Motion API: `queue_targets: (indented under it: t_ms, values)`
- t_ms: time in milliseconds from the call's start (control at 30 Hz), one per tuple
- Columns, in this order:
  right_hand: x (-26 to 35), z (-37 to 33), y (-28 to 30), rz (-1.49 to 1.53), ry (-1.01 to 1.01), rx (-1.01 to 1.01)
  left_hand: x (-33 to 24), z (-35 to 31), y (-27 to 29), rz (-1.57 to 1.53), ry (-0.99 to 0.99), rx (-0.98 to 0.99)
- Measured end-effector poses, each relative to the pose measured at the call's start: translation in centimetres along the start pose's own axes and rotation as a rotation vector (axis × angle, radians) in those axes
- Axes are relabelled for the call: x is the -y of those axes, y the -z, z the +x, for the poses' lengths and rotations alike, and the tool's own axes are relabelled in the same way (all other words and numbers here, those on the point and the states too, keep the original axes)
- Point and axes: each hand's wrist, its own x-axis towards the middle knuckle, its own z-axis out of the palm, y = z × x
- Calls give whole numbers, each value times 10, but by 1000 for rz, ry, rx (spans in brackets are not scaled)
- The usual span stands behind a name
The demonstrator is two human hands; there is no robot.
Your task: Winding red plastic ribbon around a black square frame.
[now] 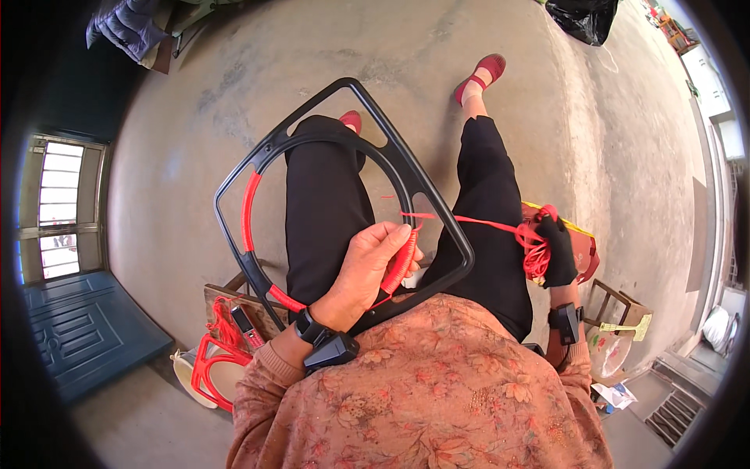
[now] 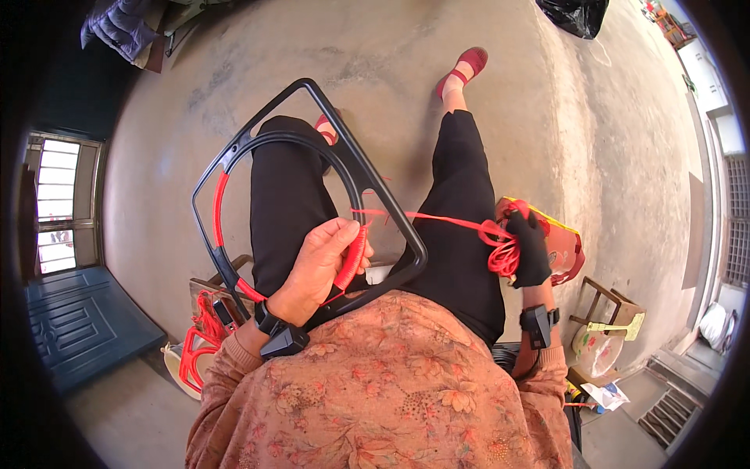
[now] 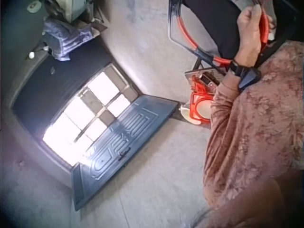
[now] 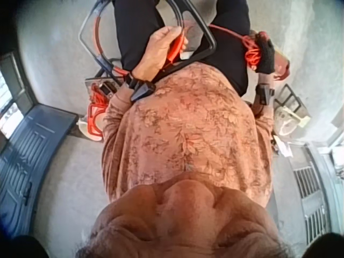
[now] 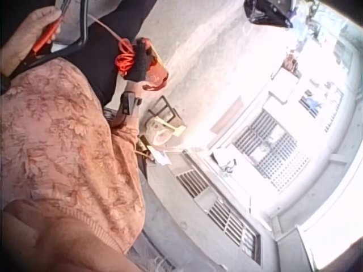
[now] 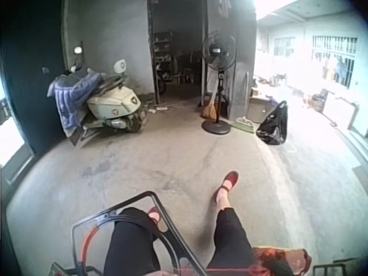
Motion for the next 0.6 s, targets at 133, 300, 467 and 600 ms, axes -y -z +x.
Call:
queue_targets:
  t_ms: [133, 300, 467, 600]
  values:
    - [3, 11, 40, -351, 93, -151, -1, 1, 0, -51, -4, 1]
    - [15, 19, 12, -444, 83, -276, -9, -3, -4, -67, 32, 50]
    - [28, 17, -81, -618, 501, -37, -17, -7, 0, 82, 52, 101]
    - [-2, 35, -144, -608, 653, 81, -3, -7, -5, 13, 97, 128]
